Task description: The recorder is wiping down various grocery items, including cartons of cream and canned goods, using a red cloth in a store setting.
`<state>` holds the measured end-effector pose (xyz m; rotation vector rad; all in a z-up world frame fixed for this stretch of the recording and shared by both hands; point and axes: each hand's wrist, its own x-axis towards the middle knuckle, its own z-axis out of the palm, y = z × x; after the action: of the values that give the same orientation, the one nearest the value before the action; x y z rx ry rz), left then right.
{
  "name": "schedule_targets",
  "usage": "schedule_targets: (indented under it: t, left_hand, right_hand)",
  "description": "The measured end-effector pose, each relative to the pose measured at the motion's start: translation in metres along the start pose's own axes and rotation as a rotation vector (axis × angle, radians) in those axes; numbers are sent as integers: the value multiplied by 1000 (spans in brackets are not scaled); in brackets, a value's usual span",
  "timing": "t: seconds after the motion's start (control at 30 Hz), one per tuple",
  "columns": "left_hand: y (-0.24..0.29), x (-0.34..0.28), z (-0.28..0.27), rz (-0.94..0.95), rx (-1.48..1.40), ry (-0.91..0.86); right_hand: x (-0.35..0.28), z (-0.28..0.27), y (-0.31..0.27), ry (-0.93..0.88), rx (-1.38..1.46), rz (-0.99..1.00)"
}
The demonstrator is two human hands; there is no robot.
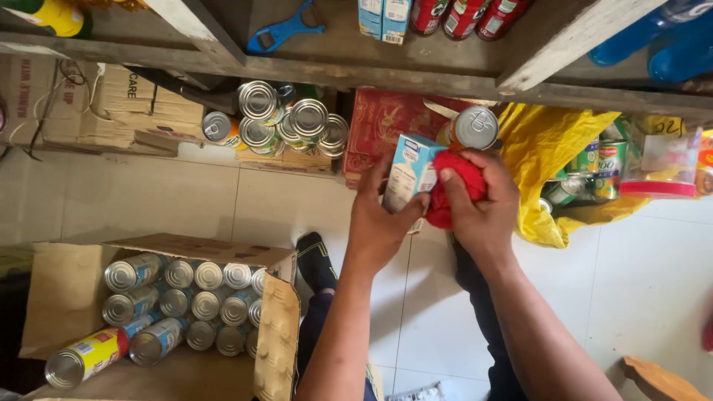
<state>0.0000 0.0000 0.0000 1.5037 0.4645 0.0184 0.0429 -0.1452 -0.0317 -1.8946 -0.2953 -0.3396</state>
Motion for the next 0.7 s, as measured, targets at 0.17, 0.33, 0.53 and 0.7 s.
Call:
schedule_targets:
  t: [0.17, 0.33, 0.53, 0.7]
  left_hand:
    - [-14, 2, 0, 169, 131, 83]
    - [-14, 3, 2, 221, 258, 135]
    - [-31, -10, 3, 204, 209, 144]
    - [-36, -45, -3, -168, -22, -5]
  right_hand:
    - [-2, 3, -15, -88, -17, -115]
    - [0, 1, -11, -76, -38, -80]
    - [-17, -5, -18, -97, -175, -117]
    - [-39, -24, -28, -243, -227, -136]
